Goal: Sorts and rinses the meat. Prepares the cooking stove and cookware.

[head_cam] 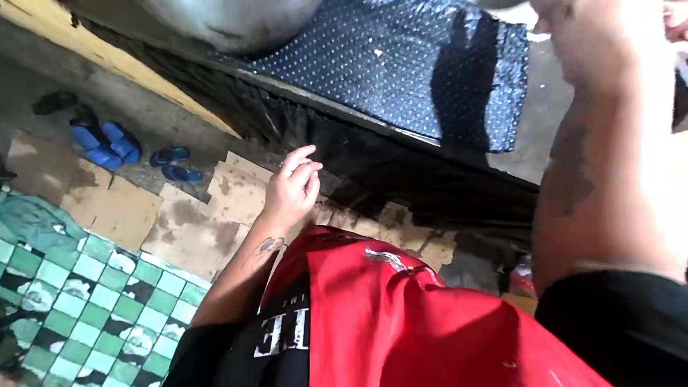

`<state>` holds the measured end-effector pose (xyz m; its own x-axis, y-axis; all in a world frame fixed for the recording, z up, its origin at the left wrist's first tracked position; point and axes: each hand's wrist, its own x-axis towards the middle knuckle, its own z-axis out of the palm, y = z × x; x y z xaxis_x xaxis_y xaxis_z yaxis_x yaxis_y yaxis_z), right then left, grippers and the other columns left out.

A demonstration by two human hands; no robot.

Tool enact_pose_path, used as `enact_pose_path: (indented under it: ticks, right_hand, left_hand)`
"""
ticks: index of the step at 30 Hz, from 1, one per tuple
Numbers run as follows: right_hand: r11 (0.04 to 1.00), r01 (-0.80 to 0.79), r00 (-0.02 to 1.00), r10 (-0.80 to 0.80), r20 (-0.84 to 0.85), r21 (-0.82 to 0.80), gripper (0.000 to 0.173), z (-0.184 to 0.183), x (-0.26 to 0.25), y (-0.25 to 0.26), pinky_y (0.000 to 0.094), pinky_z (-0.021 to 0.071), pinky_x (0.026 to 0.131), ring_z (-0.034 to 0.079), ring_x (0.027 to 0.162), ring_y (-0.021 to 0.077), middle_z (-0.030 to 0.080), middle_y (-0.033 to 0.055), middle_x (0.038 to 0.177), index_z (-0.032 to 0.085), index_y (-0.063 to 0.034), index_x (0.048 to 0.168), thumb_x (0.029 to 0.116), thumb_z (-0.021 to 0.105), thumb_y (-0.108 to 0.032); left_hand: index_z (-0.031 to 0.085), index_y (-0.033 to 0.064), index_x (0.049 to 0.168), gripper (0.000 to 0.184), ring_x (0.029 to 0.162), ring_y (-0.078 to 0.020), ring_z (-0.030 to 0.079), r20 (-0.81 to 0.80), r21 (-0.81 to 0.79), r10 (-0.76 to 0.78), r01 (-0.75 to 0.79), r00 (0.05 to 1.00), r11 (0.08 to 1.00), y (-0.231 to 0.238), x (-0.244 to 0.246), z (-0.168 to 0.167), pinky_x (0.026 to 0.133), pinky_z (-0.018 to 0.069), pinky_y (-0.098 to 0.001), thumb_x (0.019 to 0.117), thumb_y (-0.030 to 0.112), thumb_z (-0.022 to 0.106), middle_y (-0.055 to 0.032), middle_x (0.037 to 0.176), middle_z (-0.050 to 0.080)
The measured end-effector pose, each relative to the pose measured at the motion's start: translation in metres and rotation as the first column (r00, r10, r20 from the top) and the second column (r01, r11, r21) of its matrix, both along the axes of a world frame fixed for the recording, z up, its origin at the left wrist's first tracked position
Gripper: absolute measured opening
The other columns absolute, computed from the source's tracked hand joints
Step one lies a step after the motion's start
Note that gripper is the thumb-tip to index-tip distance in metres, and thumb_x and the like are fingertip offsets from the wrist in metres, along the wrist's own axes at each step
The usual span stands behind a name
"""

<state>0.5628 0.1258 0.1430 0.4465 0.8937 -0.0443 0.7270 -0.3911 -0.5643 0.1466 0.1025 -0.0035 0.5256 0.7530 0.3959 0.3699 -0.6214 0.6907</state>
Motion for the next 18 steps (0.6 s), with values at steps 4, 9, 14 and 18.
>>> enact_pose_path:
  ticks: [4, 9, 14, 18]
  right_hand:
    - [0.998, 0.062, 0.998, -0.063, -0.015, -0.014, 0.050, 0.011, -0.023, -0.103, 0.0457, 0.0521, 0.103, 0.063, 0.122, 0.0298, 0.056, 0.0232, 0.144, 0.050, -0.0028, 0.147, 0.1029, 0.062, -0.023]
    - [0.957, 0.291, 0.952, -0.289, 0.101, -0.006, 0.042, -0.014, -0.004, -0.206, 0.0563, 0.0488, 0.106, 0.054, 0.133, 0.0398, 0.053, 0.0264, 0.146, 0.058, 0.0004, 0.139, 0.1034, 0.063, -0.021]
    - [0.903, 0.381, 0.890, -0.417, 0.185, 0.200, 0.038, -0.050, 0.015, -0.244, 0.0553, 0.0411, 0.114, 0.049, 0.138, 0.0469, 0.050, 0.0326, 0.147, 0.069, 0.0042, 0.125, 0.1014, 0.061, -0.024]
    - [0.822, 0.354, 0.843, -0.487, 0.228, 0.446, 0.039, -0.079, 0.045, -0.243, 0.0594, 0.0378, 0.116, 0.044, 0.138, 0.0546, 0.052, 0.0352, 0.144, 0.073, 0.0041, 0.117, 0.0997, 0.060, -0.028]
  left_hand:
    - [0.075, -0.0009, 0.106, 0.022, 0.116, -0.0276, 0.069, 0.016, 0.073, -0.204, 0.202, 0.979, 0.977, 0.021, 0.039, 0.027, 0.101, 0.0564, -0.0400, 0.0984, 0.008, 0.057, -0.0215, 0.134, 0.065]
    - [0.077, -0.0008, 0.102, 0.021, 0.117, -0.0267, 0.069, 0.066, 0.200, -0.318, 0.300, 0.946, 0.933, 0.023, 0.097, 0.050, 0.101, 0.0570, -0.0390, 0.0970, 0.009, 0.059, -0.0194, 0.127, 0.069]
    - [0.078, 0.0016, 0.102, 0.024, 0.113, -0.0255, 0.071, 0.058, 0.201, -0.413, 0.395, 0.909, 0.897, 0.012, 0.185, 0.073, 0.098, 0.0577, -0.0403, 0.0963, 0.011, 0.057, -0.0154, 0.120, 0.073]
    - [0.077, 0.0016, 0.102, 0.025, 0.114, -0.0270, 0.070, -0.006, 0.221, -0.549, 0.536, 0.836, 0.815, -0.009, 0.269, 0.095, 0.101, 0.0553, -0.0424, 0.0954, 0.012, 0.055, -0.0141, 0.115, 0.075]
